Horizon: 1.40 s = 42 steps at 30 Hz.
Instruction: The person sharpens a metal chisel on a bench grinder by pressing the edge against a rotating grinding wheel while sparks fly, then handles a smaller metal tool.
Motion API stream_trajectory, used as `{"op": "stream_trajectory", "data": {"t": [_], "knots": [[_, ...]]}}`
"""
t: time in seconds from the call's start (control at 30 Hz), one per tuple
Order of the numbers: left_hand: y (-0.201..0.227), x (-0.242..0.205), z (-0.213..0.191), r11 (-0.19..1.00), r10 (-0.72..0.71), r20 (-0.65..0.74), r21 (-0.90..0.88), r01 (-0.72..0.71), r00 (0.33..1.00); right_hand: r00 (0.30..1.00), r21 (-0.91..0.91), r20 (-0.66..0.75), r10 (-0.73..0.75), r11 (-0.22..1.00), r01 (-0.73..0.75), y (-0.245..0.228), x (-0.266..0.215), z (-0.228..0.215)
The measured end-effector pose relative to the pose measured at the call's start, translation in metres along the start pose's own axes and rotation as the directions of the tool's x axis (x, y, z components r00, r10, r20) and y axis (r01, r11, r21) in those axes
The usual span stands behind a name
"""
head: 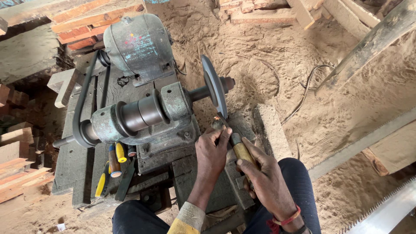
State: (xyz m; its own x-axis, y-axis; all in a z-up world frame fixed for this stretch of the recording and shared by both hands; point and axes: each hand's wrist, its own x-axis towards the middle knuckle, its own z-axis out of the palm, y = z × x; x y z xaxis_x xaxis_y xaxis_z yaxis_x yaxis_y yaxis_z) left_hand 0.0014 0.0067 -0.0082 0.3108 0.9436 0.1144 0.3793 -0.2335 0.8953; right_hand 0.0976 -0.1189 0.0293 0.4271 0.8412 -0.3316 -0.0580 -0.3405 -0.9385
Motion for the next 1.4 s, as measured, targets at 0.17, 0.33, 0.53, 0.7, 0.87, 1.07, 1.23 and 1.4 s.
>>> {"op": "stream_trajectory", "data": {"t": [0.17,0.33,0.53,0.7,0.87,1.07,1.23,1.4], "knots": [[0.002,-0.002,-0.001,0.998,0.053,-0.022,-0.028,-0.054,0.998,1.000,0.000,-0.007,0.000,1.000,0.000,0.001,-0.001,-0.001],[0.003,-0.003,0.000,0.996,0.090,-0.030,-0.027,-0.091,0.995,1.000,-0.002,-0.012,0.026,1.000,-0.026,-0.001,-0.003,0.000],[0.004,-0.004,0.000,0.993,0.090,-0.034,-0.079,-0.092,0.995,0.999,0.004,-0.011,0.043,0.999,-0.043,-0.003,-0.005,-0.001],[0.009,-0.006,-0.003,1.000,0.009,0.004,-0.028,-0.009,1.000,0.999,0.006,-0.017,0.047,0.999,-0.047,-0.005,-0.006,-0.001],[0.003,-0.003,0.000,0.997,0.018,-0.011,-0.075,-0.018,1.000,0.999,0.032,-0.017,0.038,0.999,-0.037,-0.005,-0.003,0.001],[-0.005,0.004,0.001,0.999,0.025,-0.021,-0.043,-0.026,0.999,0.999,-0.020,-0.030,0.018,1.000,-0.018,-0.010,-0.001,0.003],[0.003,-0.002,-0.003,0.999,0.039,-0.015,-0.035,-0.040,0.999,0.999,0.012,-0.019,0.038,0.999,-0.038,-0.008,-0.005,0.002],[0.005,-0.005,-0.002,0.998,0.017,-0.011,-0.054,-0.017,1.000,0.998,0.004,-0.019,0.059,0.998,-0.059,-0.004,-0.005,0.000]]}}
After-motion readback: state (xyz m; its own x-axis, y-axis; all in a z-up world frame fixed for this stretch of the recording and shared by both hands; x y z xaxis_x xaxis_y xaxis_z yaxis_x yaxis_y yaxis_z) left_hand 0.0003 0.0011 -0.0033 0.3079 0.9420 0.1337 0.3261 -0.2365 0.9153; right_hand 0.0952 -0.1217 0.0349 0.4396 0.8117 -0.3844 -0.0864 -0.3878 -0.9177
